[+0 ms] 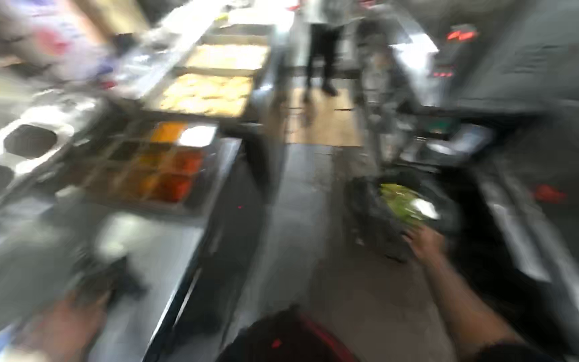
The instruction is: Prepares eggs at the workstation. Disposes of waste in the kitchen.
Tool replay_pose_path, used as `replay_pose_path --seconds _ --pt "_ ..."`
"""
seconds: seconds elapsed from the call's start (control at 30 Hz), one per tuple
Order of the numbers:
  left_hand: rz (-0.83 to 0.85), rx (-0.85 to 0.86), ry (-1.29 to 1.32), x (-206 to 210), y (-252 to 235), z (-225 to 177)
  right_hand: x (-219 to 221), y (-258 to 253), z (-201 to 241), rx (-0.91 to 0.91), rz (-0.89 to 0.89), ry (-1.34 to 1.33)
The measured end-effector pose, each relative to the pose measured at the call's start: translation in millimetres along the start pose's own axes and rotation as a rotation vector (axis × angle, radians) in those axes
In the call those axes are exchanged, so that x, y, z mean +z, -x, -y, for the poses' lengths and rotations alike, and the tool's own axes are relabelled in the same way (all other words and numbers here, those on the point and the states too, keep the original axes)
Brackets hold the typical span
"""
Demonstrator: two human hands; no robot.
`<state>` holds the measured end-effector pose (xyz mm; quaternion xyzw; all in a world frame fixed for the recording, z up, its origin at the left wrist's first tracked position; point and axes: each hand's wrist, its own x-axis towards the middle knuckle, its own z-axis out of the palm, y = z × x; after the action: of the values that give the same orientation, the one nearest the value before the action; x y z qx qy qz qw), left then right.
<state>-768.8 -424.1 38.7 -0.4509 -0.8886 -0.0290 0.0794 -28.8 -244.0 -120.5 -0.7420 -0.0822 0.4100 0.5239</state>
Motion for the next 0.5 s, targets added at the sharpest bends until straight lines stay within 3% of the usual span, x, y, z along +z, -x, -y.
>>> replay_pose_path --seconds 0.1,0.23,0.4,0.5 --pt "0.211 -0.145 0.038 -10.3 -32.6 -13.1 56.0 20.4 -58.4 -0.022 0.32 0.322" --pt "0.429 -0.153 -0.07 11.6 -64.9 -4.1 130.2 130.1 -103.1 -0.135 0.778 0.538" --pt "0.563 -0.197 -0.047 5.2 -93.0 0.3 209.7 237.1 -91.8 -0.539 1.332 0.595" --pt "0.478 -0.263 0.143 -1.9 -106.2 29.8 249.4 286.1 -64.5 -0.775 1.495 0.542"
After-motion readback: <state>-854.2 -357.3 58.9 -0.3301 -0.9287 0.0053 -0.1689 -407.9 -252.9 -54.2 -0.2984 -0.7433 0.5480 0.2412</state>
